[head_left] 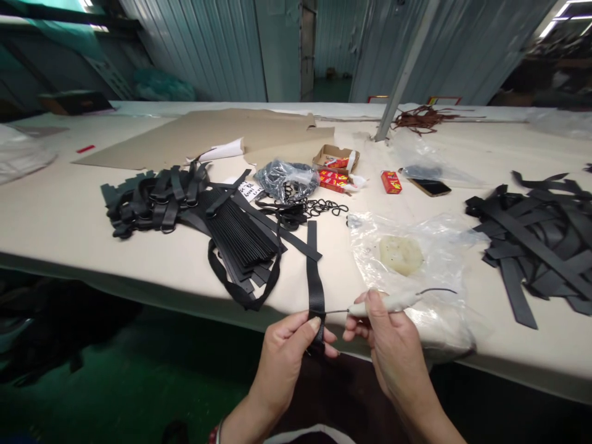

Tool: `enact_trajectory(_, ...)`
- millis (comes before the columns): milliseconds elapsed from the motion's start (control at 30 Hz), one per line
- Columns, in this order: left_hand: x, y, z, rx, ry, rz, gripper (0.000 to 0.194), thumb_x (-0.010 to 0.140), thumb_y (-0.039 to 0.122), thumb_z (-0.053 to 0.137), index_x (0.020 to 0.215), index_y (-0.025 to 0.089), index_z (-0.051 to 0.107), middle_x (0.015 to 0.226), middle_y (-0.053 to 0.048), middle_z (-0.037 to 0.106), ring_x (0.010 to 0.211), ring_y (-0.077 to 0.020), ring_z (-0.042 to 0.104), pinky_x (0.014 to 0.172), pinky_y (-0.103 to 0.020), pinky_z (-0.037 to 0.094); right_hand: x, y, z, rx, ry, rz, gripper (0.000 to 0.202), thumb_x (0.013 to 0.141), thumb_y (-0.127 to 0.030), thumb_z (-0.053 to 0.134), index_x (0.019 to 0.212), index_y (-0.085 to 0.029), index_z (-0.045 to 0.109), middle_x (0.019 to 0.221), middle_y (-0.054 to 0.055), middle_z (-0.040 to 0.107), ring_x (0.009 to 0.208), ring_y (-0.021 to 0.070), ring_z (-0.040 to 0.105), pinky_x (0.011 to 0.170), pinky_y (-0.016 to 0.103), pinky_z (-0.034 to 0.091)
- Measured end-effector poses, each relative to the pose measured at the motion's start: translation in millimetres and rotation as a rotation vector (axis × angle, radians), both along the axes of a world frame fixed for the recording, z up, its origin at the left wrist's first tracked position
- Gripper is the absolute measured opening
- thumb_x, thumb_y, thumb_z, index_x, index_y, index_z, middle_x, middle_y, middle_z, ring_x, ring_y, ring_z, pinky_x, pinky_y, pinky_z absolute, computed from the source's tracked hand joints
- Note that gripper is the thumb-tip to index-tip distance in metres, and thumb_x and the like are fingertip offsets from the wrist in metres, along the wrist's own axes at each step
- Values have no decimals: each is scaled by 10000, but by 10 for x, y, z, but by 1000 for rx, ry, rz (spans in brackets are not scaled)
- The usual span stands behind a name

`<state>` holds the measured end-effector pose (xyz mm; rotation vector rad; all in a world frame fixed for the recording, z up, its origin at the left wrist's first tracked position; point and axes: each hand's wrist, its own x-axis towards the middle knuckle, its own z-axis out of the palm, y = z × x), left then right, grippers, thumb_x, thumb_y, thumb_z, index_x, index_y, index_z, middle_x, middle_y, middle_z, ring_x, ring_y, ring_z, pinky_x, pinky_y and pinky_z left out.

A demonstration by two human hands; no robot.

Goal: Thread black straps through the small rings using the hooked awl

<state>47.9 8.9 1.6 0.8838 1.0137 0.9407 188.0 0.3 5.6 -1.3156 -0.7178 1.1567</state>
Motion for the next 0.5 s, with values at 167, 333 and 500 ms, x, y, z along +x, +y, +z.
enact_trajectory(167, 15, -13, -42, -79, -4, 21, 246, 819, 307, 570, 691, 121, 666, 643, -42, 670, 560, -159, 630, 593, -249, 473, -19, 123, 418, 223, -409, -122, 314, 869, -451, 496, 753, -163, 538, 589, 2, 574, 525, 140, 589, 539, 262, 503)
enact_trajectory(333, -9, -35, 15, -72, 60, 10, 265, 827, 327, 568, 696, 117, 660, 632, -48, 676, 584, -155, 633, 595, -226, 458, -32, 211, 1049, 575, -436, -390, 269, 886, -353, 492, 667, -200, 521, 683, 7, 515, 607, 150, 560, 595, 293, 485)
enact_trajectory(500, -26, -63, 18, -85, -17, 17, 235, 839, 339, 558, 766, 129, 634, 698, -42, 675, 614, -153, 634, 626, -237, 462, 105, 128, 717, 140, -460, 56, 348, 835, -501, 511, 709, -182, 571, 645, 24, 569, 587, 160, 548, 572, 277, 448)
